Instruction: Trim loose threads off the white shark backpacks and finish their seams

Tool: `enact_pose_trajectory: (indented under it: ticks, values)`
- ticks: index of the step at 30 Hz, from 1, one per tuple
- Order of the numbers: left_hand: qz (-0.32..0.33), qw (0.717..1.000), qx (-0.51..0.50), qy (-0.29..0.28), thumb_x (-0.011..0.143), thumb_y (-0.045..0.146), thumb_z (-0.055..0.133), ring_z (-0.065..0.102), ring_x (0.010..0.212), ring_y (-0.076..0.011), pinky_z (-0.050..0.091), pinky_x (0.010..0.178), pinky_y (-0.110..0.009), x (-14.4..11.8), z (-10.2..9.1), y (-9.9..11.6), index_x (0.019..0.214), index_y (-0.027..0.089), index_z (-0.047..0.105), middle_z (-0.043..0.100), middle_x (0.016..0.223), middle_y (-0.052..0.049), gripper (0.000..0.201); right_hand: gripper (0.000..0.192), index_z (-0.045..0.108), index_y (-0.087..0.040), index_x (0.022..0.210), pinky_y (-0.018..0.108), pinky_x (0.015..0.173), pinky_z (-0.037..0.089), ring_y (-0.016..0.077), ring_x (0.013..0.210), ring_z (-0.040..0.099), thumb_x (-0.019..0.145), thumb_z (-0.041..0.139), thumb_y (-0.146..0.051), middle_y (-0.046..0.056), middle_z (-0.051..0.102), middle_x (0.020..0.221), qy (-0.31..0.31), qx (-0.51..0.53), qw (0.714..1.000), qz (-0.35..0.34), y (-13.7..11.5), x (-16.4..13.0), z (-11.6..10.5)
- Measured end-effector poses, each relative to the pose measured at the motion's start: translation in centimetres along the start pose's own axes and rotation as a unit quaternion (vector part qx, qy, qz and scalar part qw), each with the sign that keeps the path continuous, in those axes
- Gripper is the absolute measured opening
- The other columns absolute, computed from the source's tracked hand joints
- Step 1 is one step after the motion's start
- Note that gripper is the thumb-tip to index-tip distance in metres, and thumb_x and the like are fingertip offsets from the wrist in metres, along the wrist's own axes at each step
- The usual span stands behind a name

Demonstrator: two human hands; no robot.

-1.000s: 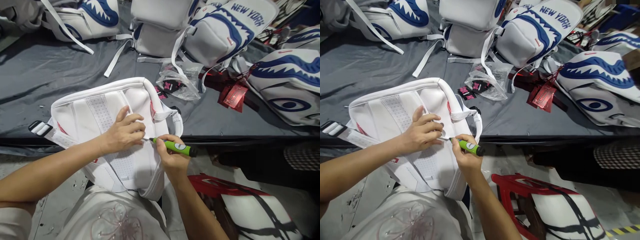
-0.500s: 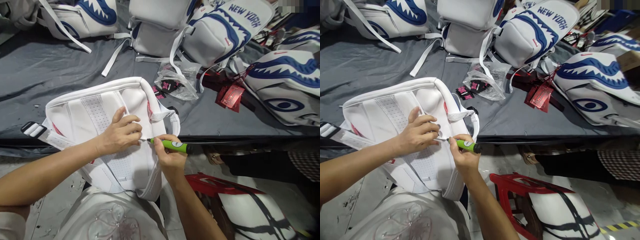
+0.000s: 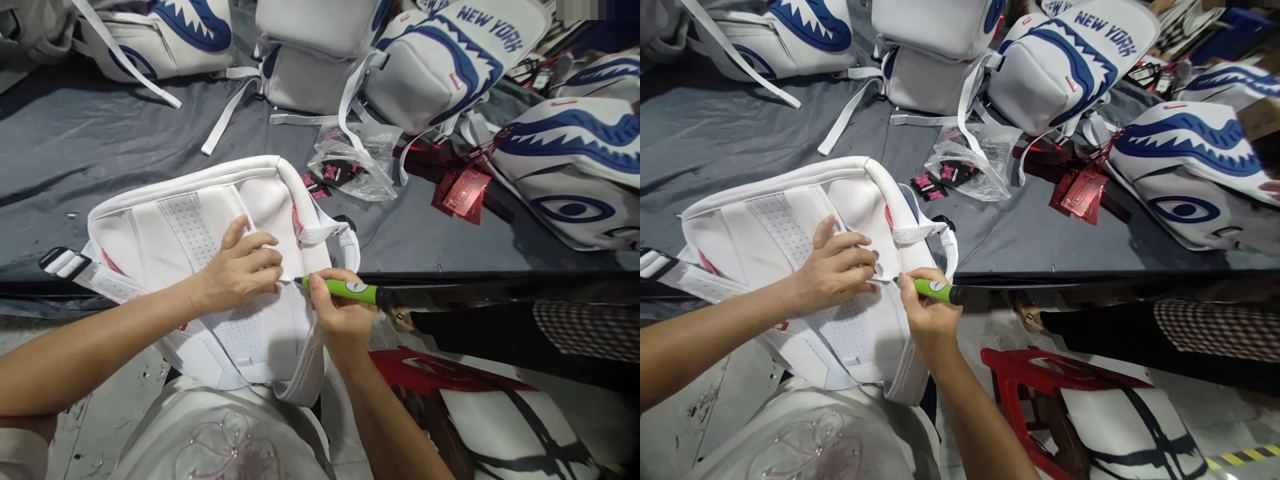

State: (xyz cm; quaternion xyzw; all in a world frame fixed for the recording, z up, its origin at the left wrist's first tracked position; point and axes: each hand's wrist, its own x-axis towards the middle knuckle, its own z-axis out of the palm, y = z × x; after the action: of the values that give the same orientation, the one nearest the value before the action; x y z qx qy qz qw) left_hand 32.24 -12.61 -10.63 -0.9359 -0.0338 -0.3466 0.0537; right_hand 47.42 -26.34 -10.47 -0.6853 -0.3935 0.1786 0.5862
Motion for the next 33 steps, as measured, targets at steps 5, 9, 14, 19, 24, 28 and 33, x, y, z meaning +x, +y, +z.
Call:
enact_pose_trajectory:
  ticks: [5,9,14,19,24,28,33]
  values:
    - [-0.023,1.000,-0.018,-0.011,0.091,0.030,0.065,0.061,0.113,-0.0191,0.004,0.129,-0.045,-0.2,-0.2,0.5,0.090,0.024,0.059,0.073,0.097,0.004,0.008,0.018,0.062,-0.022,0.074,0.026,0.044,0.041,0.0128,0.047,0.050,0.087,0.065,-0.033,-0.002,0.057,0.058,0.005,-0.026,0.999,-0.035,0.4,-0.3,-0.1]
    - [-0.074,0.996,-0.054,0.009,0.088,0.029,0.068,0.062,0.111,-0.0166,0.006,0.129,-0.042,-0.7,1.1,0.5,0.089,0.025,0.060,0.073,0.094,0.005,0.009,0.024,0.062,-0.018,0.075,0.023,0.044,0.038,0.0101,0.047,0.048,0.091,0.062,-0.035,-0.003,0.054,0.056,-0.031,-0.033,0.998,-0.046,1.4,0.0,-0.3]
    - [-0.062,0.997,-0.042,0.015,0.089,0.033,0.068,0.060,0.110,-0.0172,0.009,0.126,-0.041,-0.6,1.2,0.6,0.088,0.024,0.060,0.071,0.092,0.005,0.012,0.028,0.061,-0.018,0.074,0.023,0.046,0.037,0.0093,0.047,0.046,0.092,0.060,-0.039,-0.004,0.051,0.055,-0.037,-0.039,0.995,-0.079,1.6,0.2,-0.5]
    - [-0.008,0.994,-0.006,-0.112,0.090,0.037,0.067,0.060,0.095,-0.0198,0.031,0.108,-0.044,1.5,-1.6,-0.5,0.087,0.023,0.060,0.069,0.091,0.003,0.016,0.028,0.062,-0.018,0.077,0.022,0.046,0.039,0.0099,0.047,0.047,0.092,0.059,-0.041,-0.004,0.052,0.055,-0.056,-0.015,0.996,-0.071,1.6,0.2,-0.7]
    - [0.021,0.960,0.051,-0.276,0.080,0.047,0.076,0.059,0.079,-0.0216,0.040,0.081,-0.039,4.8,-4.1,-3.2,0.081,0.021,0.063,0.068,0.079,-0.001,0.030,0.026,0.064,-0.018,0.075,0.021,0.046,0.042,0.0101,0.047,0.052,0.091,0.062,-0.039,-0.003,0.058,0.056,-0.040,-0.023,0.996,-0.080,1.9,-0.1,-1.3]
    - [-0.018,0.968,0.043,-0.246,0.081,0.040,0.076,0.059,0.070,-0.0185,0.038,0.073,-0.036,5.8,-6.6,-1.6,0.072,0.020,0.062,0.065,0.070,0.000,0.026,0.026,0.068,-0.022,0.116,0.029,0.074,0.059,0.0175,0.083,0.072,0.092,0.064,-0.031,0.006,0.076,0.099,-0.076,0.062,0.983,-0.154,0.5,-1.2,-1.8]
    - [-0.049,0.992,0.013,-0.119,0.090,0.040,0.063,0.051,0.058,-0.0170,0.033,0.061,-0.035,5.9,-13.5,5.4,0.066,0.022,0.050,0.057,0.062,0.002,0.032,0.054,0.053,-0.032,0.141,0.039,0.090,0.057,0.0209,0.100,0.070,0.090,0.064,-0.016,0.005,0.074,0.111,-0.103,0.065,0.913,-0.390,-4.3,-2.4,-3.7]
